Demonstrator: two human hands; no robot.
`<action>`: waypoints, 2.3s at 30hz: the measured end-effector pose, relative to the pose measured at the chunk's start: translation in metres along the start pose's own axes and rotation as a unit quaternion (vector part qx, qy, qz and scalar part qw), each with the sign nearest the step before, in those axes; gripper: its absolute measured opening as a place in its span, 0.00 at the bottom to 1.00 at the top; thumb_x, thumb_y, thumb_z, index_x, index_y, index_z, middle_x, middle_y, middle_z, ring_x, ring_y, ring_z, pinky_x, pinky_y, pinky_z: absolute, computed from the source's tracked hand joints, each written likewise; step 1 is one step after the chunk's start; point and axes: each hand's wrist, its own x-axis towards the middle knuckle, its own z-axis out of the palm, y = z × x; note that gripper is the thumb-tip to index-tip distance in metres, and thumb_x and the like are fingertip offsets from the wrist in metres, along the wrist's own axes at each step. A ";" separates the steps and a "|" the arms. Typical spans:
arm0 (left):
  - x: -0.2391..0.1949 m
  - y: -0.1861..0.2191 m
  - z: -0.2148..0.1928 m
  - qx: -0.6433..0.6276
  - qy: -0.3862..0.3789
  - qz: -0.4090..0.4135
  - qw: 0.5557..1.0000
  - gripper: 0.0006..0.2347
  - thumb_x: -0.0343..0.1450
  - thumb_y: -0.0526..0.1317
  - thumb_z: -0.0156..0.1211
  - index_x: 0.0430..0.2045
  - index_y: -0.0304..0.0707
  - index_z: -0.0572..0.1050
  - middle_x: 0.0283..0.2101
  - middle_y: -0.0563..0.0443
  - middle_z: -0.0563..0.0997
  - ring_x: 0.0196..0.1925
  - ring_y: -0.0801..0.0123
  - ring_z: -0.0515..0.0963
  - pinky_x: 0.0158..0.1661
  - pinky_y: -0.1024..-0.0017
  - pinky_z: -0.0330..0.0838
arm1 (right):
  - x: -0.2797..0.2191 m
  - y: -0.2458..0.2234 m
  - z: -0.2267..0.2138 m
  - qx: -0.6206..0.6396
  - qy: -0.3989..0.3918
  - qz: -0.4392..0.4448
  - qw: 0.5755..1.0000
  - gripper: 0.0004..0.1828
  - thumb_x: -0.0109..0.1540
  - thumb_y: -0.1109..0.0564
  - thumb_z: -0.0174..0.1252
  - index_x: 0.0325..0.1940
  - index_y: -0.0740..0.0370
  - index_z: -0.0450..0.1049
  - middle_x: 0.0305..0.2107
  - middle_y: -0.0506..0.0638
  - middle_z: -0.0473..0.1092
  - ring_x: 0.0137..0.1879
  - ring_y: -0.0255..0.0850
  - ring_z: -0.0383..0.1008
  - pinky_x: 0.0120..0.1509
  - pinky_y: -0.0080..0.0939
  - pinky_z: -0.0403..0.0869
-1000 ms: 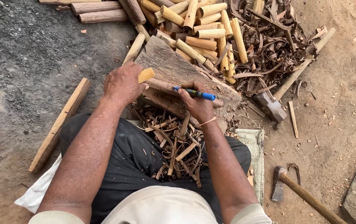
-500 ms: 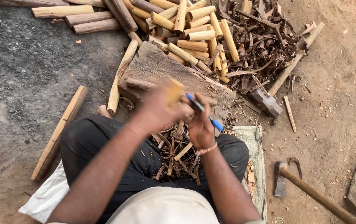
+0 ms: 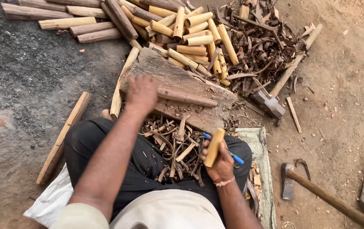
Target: The person sits cross-legged on the ground and repeatedly picks up short wooden sticks, places them on a wooden block, and marks them with a blue marker. The person handles the sticks one at a time, rotating them to mark different sides before setting them aside.
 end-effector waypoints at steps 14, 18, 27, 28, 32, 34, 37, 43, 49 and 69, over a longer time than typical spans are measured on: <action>-0.091 -0.157 0.027 -0.667 -0.146 -0.144 0.716 0.14 0.71 0.46 0.64 0.40 0.31 0.80 0.35 0.42 0.86 0.33 0.63 0.85 0.38 0.66 0.79 | 0.023 -0.028 0.054 -0.430 0.059 -0.112 0.894 0.21 0.63 0.61 0.61 0.60 0.64 0.69 0.44 0.61 0.77 0.45 0.46 0.80 0.46 0.45 0.81; -0.084 -0.158 0.025 -0.676 -0.177 -0.203 0.686 0.15 0.72 0.47 0.60 0.41 0.32 0.82 0.36 0.44 0.86 0.31 0.65 0.82 0.38 0.69 0.79 | 0.059 -0.046 0.085 -0.614 0.007 -0.255 0.747 0.26 0.59 0.63 0.66 0.62 0.61 0.72 0.49 0.62 0.75 0.52 0.45 0.79 0.52 0.42 0.81; -0.075 -0.111 -0.016 -0.391 -0.020 -0.069 0.917 0.21 0.58 0.42 0.81 0.43 0.44 0.81 0.43 0.47 0.84 0.44 0.62 0.81 0.48 0.61 0.74 | 0.142 -0.003 0.085 -0.761 -0.165 -0.331 0.532 0.28 0.57 0.62 0.65 0.61 0.45 0.77 0.57 0.57 0.75 0.58 0.49 0.77 0.63 0.46 0.78; -0.076 -0.108 -0.020 -0.402 -0.035 -0.087 0.911 0.20 0.58 0.41 0.79 0.43 0.45 0.80 0.43 0.48 0.84 0.44 0.62 0.83 0.47 0.61 0.75 | 0.143 -0.004 0.085 -0.737 -0.162 -0.363 0.547 0.26 0.60 0.60 0.66 0.62 0.45 0.75 0.53 0.55 0.75 0.57 0.47 0.78 0.62 0.45 0.79; -0.081 -0.106 -0.015 -0.416 -0.063 -0.096 0.902 0.16 0.62 0.43 0.76 0.41 0.45 0.81 0.43 0.48 0.85 0.44 0.61 0.83 0.47 0.61 0.75 | 0.123 0.002 0.089 -0.641 -0.144 -0.418 0.628 0.25 0.67 0.56 0.64 0.68 0.50 0.67 0.53 0.56 0.74 0.61 0.47 0.77 0.64 0.47 0.80; -0.076 -0.109 -0.013 -0.419 -0.071 -0.081 0.902 0.16 0.63 0.46 0.75 0.42 0.45 0.81 0.42 0.48 0.85 0.44 0.61 0.83 0.47 0.61 0.75 | 0.115 0.002 0.104 -0.601 -0.152 -0.386 0.684 0.25 0.68 0.57 0.62 0.69 0.52 0.67 0.54 0.57 0.75 0.62 0.46 0.78 0.64 0.47 0.80; -0.070 -0.108 -0.009 -0.437 -0.106 -0.086 0.889 0.16 0.64 0.48 0.73 0.43 0.45 0.81 0.41 0.50 0.86 0.44 0.63 0.85 0.46 0.62 0.77 | 0.110 0.013 0.130 -0.566 -0.207 -0.322 0.730 0.21 0.65 0.58 0.63 0.63 0.56 0.73 0.47 0.53 0.78 0.56 0.43 0.81 0.61 0.44 0.80; -0.069 -0.109 -0.001 -0.457 -0.111 -0.078 0.879 0.17 0.64 0.45 0.74 0.44 0.44 0.80 0.42 0.49 0.85 0.45 0.65 0.84 0.46 0.63 0.79 | 0.139 0.056 0.164 -0.594 -0.206 -0.377 0.680 0.12 0.61 0.58 0.69 0.48 0.61 0.79 0.45 0.55 0.79 0.51 0.43 0.82 0.58 0.41 0.80; -0.069 -0.109 -0.006 -0.441 -0.121 -0.081 0.885 0.16 0.63 0.44 0.73 0.43 0.44 0.80 0.41 0.50 0.86 0.43 0.65 0.85 0.45 0.63 0.80 | 0.151 0.061 0.170 -0.624 -0.183 -0.326 0.687 0.12 0.60 0.58 0.70 0.47 0.61 0.80 0.42 0.52 0.80 0.46 0.40 0.83 0.54 0.38 0.80; -0.067 -0.109 -0.002 -0.423 -0.135 -0.085 0.892 0.18 0.64 0.47 0.73 0.46 0.47 0.80 0.43 0.48 0.85 0.48 0.63 0.84 0.50 0.60 0.78 | 0.156 0.049 0.177 -0.632 -0.224 -0.252 0.698 0.10 0.59 0.59 0.66 0.43 0.64 0.79 0.39 0.52 0.80 0.45 0.39 0.82 0.51 0.38 0.81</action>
